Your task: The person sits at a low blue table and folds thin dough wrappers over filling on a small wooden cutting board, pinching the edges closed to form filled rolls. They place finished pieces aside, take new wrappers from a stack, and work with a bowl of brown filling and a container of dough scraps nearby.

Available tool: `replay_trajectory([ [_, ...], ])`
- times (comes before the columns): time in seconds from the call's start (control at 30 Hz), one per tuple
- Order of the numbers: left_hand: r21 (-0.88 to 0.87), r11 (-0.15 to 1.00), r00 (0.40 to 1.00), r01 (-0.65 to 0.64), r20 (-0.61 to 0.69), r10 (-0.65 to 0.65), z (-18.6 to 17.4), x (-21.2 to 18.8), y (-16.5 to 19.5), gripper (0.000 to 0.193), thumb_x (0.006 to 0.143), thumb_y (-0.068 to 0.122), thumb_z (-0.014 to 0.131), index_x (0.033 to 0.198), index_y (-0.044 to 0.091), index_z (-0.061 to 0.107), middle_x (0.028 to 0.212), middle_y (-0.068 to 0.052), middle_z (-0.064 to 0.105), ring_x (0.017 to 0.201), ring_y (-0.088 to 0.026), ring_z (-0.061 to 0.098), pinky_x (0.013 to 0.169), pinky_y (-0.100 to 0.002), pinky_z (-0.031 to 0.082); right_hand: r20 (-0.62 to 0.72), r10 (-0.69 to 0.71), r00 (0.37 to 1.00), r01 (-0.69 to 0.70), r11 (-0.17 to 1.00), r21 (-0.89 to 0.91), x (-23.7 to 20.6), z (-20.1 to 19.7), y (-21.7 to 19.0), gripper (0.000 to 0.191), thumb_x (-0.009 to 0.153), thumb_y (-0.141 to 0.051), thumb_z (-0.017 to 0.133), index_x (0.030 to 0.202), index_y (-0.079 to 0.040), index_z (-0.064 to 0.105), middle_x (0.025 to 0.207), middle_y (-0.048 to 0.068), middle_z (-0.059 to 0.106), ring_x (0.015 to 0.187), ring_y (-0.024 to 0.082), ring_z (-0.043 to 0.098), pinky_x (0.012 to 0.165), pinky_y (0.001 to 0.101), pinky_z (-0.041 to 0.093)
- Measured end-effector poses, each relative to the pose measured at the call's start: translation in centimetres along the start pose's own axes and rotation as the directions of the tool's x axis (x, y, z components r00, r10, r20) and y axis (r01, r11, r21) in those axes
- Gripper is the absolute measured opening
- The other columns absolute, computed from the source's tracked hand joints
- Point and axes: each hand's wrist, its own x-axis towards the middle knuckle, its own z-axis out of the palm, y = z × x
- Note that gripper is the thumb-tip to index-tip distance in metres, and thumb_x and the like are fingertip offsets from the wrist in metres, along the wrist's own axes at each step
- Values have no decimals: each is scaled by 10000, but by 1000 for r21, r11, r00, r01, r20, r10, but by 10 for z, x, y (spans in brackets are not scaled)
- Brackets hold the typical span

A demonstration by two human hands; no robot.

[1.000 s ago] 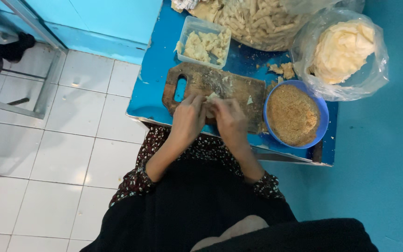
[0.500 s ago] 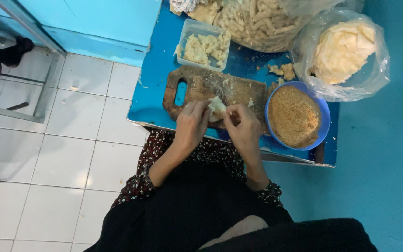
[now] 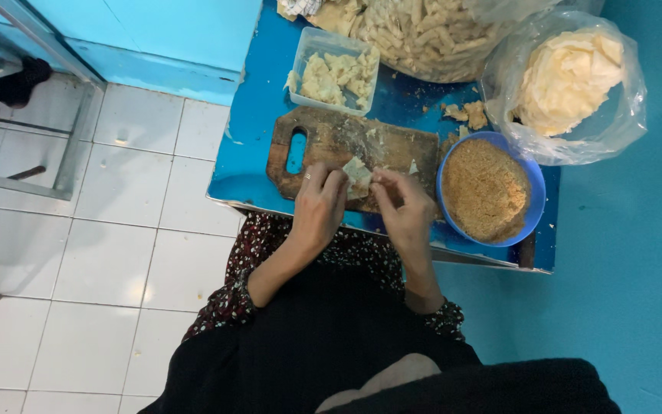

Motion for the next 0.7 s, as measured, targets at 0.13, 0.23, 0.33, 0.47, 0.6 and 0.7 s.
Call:
replay_trajectory([
  [0.13, 1, 1000, 1000, -15, 9, 15, -1, 2, 0, 116, 928, -8, 684, 1007, -8, 599, 1079, -163, 573, 1000, -376, 589, 837, -461, 496, -5, -62, 998, 61, 993, -101, 2, 0, -4, 307, 842, -46, 803, 1142, -32, 736, 930, 109, 719, 776, 182, 736, 664, 292, 587],
  [0.23, 14, 999, 999, -31, 23, 31, -2, 3, 0, 111, 924, -12, 684, 986, -17, 593, 1073, -170, 568, 994, -382, 582, 837, -462, 490, -35, -69, 997, 61, 979, -196, 2, 5, -5, 204, 903, -32, 808, 1102, -41, 759, 915, 119, 737, 732, 183, 721, 653, 309, 554],
  [0.33, 15, 999, 999, -43, 33, 43, -3, 4, -2, 119, 913, -11, 693, 975, -20, 591, 1061, -165, 562, 991, -378, 580, 847, -462, 491, -79, -89, 993, 88, 996, -16, 3, 9, -4, 189, 933, -30, 768, 1119, -37, 736, 1001, 101, 758, 854, 154, 760, 738, 282, 602],
  [0.47, 10, 998, 998, -54, 23, 54, -2, 4, -2, 121, 907, -22, 699, 979, -13, 601, 1063, -155, 567, 1008, -369, 582, 872, -454, 495, 1, -93, 996, 93, 991, 100, 0, 11, 0, 165, 949, -30, 743, 1114, -35, 735, 1032, 93, 765, 896, 149, 762, 764, 285, 611],
  [0.6, -33, 995, 991, -89, 96, 92, -10, 5, -5, 135, 912, -11, 696, 1026, -33, 627, 1096, -160, 569, 1033, -372, 570, 904, -450, 495, 17, -99, 995, 98, 995, 19, 2, 12, 5, 163, 960, -34, 728, 1119, -55, 752, 1030, 77, 782, 898, 146, 774, 758, 287, 620],
  [0.7, -37, 986, 941, -161, 294, 165, -21, 6, -15, 229, 853, 15, 695, 1070, -48, 662, 1111, -176, 564, 1048, -391, 561, 893, -466, 477, 53, -133, 990, 136, 988, -67, 8, 8, 8, 163, 937, -74, 771, 1099, -62, 764, 992, 90, 770, 830, 157, 758, 700, 297, 604],
])
